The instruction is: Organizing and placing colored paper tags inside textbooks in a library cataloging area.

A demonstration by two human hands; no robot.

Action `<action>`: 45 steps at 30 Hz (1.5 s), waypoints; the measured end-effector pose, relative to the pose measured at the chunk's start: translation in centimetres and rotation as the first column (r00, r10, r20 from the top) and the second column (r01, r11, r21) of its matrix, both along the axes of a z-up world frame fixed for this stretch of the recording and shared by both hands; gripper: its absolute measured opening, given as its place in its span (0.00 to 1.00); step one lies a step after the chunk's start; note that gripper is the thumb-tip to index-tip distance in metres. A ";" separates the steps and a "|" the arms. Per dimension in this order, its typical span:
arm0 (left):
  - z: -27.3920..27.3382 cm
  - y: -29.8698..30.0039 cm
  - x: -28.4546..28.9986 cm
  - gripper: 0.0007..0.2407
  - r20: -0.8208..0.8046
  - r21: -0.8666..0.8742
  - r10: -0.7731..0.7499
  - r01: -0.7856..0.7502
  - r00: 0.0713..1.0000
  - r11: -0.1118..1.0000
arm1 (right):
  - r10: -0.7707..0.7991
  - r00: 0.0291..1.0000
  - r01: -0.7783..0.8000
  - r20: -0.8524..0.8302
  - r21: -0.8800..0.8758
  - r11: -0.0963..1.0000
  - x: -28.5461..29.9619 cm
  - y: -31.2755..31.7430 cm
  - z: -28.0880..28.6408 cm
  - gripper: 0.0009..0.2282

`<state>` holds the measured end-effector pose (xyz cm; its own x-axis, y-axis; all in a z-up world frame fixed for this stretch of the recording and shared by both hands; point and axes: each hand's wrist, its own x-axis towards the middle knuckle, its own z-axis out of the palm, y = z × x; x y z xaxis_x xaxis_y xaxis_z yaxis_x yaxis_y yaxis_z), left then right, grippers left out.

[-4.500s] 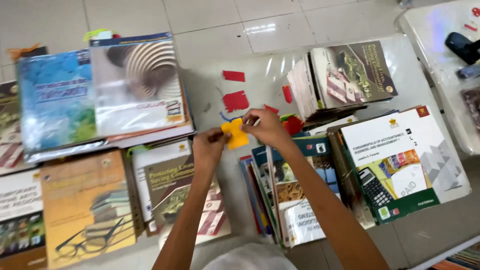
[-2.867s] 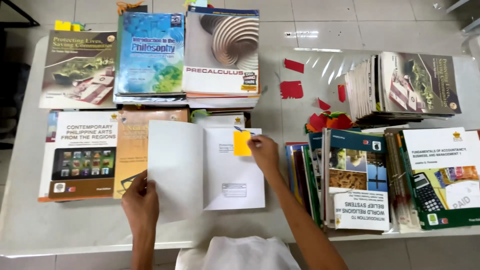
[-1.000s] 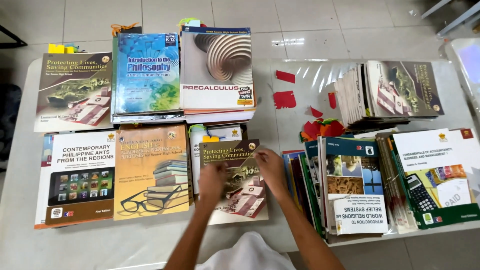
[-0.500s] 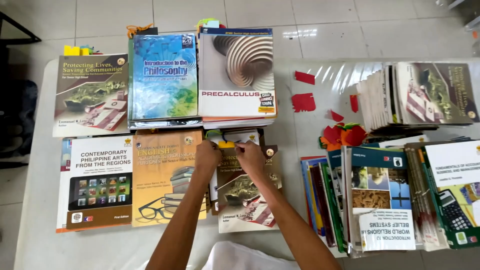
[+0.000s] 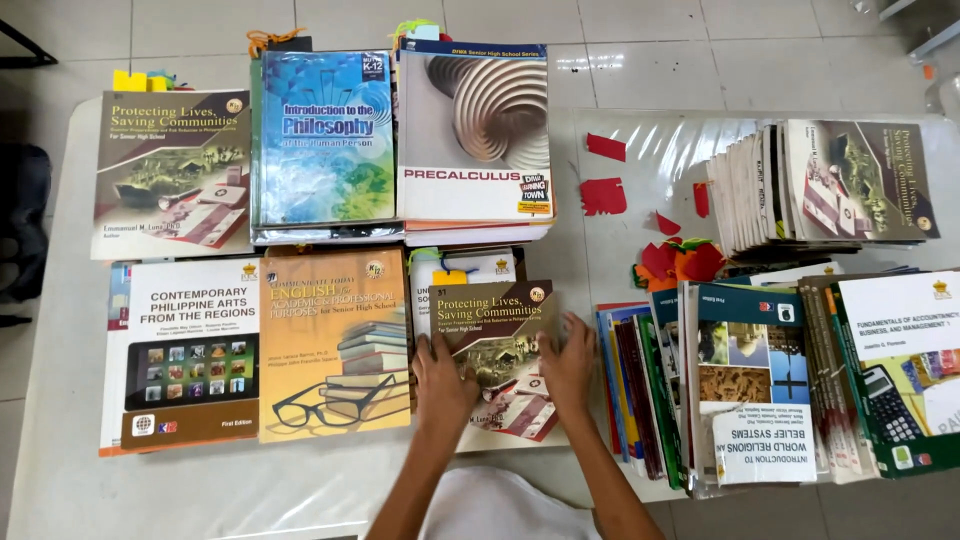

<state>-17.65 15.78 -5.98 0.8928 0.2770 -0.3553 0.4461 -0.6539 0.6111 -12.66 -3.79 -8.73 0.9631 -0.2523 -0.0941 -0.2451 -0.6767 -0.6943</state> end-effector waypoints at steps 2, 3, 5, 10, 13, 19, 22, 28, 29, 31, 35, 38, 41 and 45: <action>1.6 -1.2 -1.7 0.35 0.026 -0.046 0.035 -0.034 0.999 0.998 | -0.034 0.990 0.050 -0.135 0.119 0.992 -2.1 -1.5 -2.0 0.21; 2.4 -1.8 -2.5 0.36 0.047 -0.089 0.069 -0.065 0.997 0.994 | -0.051 0.961 0.117 -0.273 0.234 0.965 -3.1 -2.3 -2.9 0.20; 3.1 -2.4 -3.5 0.38 0.018 -0.096 0.086 -0.084 0.996 0.992 | -0.048 0.949 0.130 -0.311 0.248 0.960 -5.3 -3.5 -5.3 0.19; 2.9 -1.3 -5.3 0.43 -0.023 -0.171 0.101 -0.104 0.995 0.980 | -0.040 0.977 0.079 -0.211 0.178 0.981 -7.5 -4.8 -6.7 0.16; 1.4 0.5 -5.6 0.40 -0.141 -0.305 0.188 -0.224 0.972 0.926 | -0.091 0.959 0.155 -0.269 0.227 0.962 -7.9 -6.4 -5.9 0.14; -1.2 3.1 -6.8 0.25 -0.122 -0.641 0.078 -0.138 0.989 0.755 | -0.192 0.926 0.322 -0.326 0.412 0.853 -13.2 -5.8 0.8 0.12; -1.0 3.9 -7.2 0.19 -0.043 -0.690 0.000 -0.030 0.999 0.723 | -0.236 0.908 0.382 -0.347 0.448 0.809 -15.0 -5.3 1.5 0.12; -0.7 4.3 -10.4 0.28 0.136 -0.799 0.079 0.062 0.988 0.598 | -0.301 0.899 0.423 -0.318 0.450 0.786 -16.5 -0.5 6.4 0.10; -1.1 4.2 -11.1 0.32 0.064 -0.836 0.093 0.003 0.994 0.548 | -0.292 0.904 0.412 -0.311 0.454 0.790 -16.6 -1.1 5.2 0.11; -1.6 4.6 -12.6 0.36 -0.006 -0.862 0.113 -0.062 0.994 0.504 | -0.271 0.913 0.391 -0.306 0.466 0.794 -17.0 -1.6 3.7 0.11; -0.2 6.5 -13.6 0.36 0.046 -0.868 0.112 -0.016 0.993 0.497 | -0.198 0.945 0.308 -0.259 0.508 0.804 -16.7 0.2 4.3 0.10; -0.6 7.3 -16.0 0.36 0.005 -0.808 0.125 -0.070 0.992 0.585 | -0.174 0.925 0.335 -0.339 0.506 0.795 -18.2 0.2 2.7 0.11; -1.5 8.3 -17.6 0.36 0.007 -0.796 0.193 -0.111 0.981 0.595 | -0.132 0.916 0.332 -0.380 0.527 0.782 -18.3 2.1 3.2 0.11; -1.4 10.5 -18.8 0.36 -0.138 -0.766 0.215 -0.241 0.967 0.596 | -0.148 0.868 0.390 -0.475 0.464 0.795 -18.6 5.8 6.0 0.12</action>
<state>-36.46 26.26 -7.35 0.8255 0.0820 -0.5584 0.5390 0.1785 0.8232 -31.25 1.96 -2.75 0.7081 -0.2875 -0.6449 -0.6909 -0.0937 -0.7169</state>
